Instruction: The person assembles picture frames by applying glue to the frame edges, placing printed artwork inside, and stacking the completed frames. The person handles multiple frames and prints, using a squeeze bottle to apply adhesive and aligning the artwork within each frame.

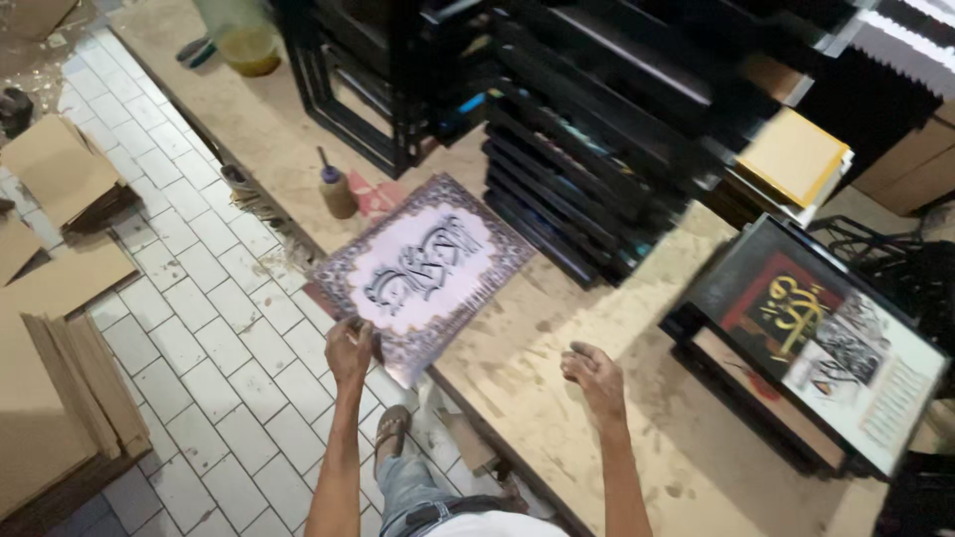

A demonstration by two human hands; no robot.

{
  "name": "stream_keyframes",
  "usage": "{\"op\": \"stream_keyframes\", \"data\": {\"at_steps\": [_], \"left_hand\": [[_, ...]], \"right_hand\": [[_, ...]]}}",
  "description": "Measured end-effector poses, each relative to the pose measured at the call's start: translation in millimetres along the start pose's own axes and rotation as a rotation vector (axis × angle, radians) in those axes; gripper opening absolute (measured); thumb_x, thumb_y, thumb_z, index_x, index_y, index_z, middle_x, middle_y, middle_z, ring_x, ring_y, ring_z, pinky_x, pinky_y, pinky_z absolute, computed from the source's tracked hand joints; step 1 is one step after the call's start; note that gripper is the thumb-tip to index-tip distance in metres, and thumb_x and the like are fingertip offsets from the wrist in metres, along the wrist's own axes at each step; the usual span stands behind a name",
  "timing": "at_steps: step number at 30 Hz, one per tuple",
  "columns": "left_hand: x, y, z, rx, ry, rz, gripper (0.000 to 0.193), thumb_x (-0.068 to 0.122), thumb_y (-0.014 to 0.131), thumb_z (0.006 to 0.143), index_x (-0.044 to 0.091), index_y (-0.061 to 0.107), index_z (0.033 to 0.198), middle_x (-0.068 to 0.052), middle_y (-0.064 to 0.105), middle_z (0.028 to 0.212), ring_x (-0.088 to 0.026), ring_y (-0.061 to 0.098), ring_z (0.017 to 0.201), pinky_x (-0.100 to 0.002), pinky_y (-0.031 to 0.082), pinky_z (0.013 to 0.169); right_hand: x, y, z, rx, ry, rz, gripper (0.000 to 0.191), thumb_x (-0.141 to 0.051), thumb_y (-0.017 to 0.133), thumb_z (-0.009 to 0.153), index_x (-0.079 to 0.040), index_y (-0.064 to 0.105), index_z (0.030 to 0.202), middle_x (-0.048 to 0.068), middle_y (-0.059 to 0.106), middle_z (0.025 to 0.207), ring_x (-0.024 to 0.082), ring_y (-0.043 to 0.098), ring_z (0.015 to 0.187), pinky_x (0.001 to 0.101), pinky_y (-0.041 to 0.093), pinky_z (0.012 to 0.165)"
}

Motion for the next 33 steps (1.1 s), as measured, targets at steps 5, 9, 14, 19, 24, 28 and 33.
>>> {"op": "stream_keyframes", "data": {"at_steps": [5,9,14,19,24,28,33], "left_hand": [[-76.7,-17.9,27.7,-0.12,-0.213,-0.114,0.038,0.025,0.077,0.085,0.005,0.074,0.118,-0.017,0.071,0.112,-0.029,0.068,0.098,-0.04,0.055,0.087],[-125.2,-29.5,26.8,-0.283,-0.292,-0.131,0.038,0.028,0.075,0.088,0.006,0.074,0.119,-0.016,0.075,0.109,-0.028,0.072,0.1,-0.039,0.055,0.089],[-192.8,-68.6,9.7,-0.396,-0.461,-0.232,0.037,0.03,0.072,0.089,0.006,0.075,0.117,-0.014,0.079,0.111,-0.025,0.076,0.105,-0.035,0.057,0.093],[-241.1,-114.4,11.9,-0.365,-0.543,-0.145,0.036,0.03,0.07,0.094,0.004,0.075,0.119,-0.015,0.079,0.112,-0.026,0.074,0.106,-0.037,0.056,0.094],[-264.7,-133.4,16.6,-0.277,-0.667,-0.166,0.036,0.029,0.068,0.094,0.004,0.074,0.12,-0.015,0.077,0.115,-0.027,0.071,0.108,-0.038,0.053,0.095],[-257.8,-121.1,18.0,-0.275,-0.649,-0.308,0.039,0.028,0.068,0.094,0.002,0.071,0.123,-0.014,0.075,0.118,-0.026,0.071,0.111,-0.037,0.054,0.096],[-243.1,-104.0,19.8,-0.369,-0.575,-0.263,0.039,0.028,0.069,0.094,0.002,0.072,0.123,-0.013,0.075,0.12,-0.026,0.071,0.11,-0.037,0.054,0.095]], "right_hand": [[-68.5,149.0,63.0,-0.152,-0.219,-0.279,0.048,-0.026,0.076,0.092,0.004,0.067,0.129,0.01,0.074,0.089,0.012,0.067,0.079,0.0231,0.057,0.073],[-148.2,261.4,121.7,-0.126,-0.349,-0.316,0.05,-0.029,0.079,0.084,0.0,0.07,0.123,0.004,0.075,0.105,0.011,0.07,0.091,0.0262,0.057,0.076],[-280.8,365.2,185.7,0.0,-0.666,-0.629,0.04,-0.025,0.074,0.092,-0.006,0.071,0.127,0.012,0.077,0.103,0.017,0.073,0.09,0.031,0.059,0.078],[-394.3,422.3,215.0,0.187,-1.021,-0.724,0.048,-0.014,0.072,0.086,-0.004,0.066,0.132,0.016,0.074,0.103,0.022,0.076,0.086,0.0348,0.061,0.076],[-342.1,481.1,224.9,-0.083,-0.888,-0.844,0.037,-0.018,0.079,0.087,-0.004,0.072,0.121,0.013,0.078,0.096,0.021,0.076,0.087,0.0365,0.061,0.077],[-209.4,480.2,227.5,-0.269,-0.209,-0.462,0.029,-0.024,0.073,0.09,-0.004,0.074,0.111,0.014,0.077,0.097,0.021,0.077,0.086,0.0312,0.064,0.073],[-50.1,526.2,149.7,-0.336,0.755,0.62,0.068,-0.06,0.064,0.095,-0.005,0.04,0.127,0.023,0.063,0.112,0.036,0.071,0.099,0.0452,0.066,0.09]]}}
Point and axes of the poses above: each hand's wrist, its own z-axis towards the middle knuckle, its own y-axis out of the palm, x = y × z, the point moved 10 cm from there along z, towards the middle knuckle
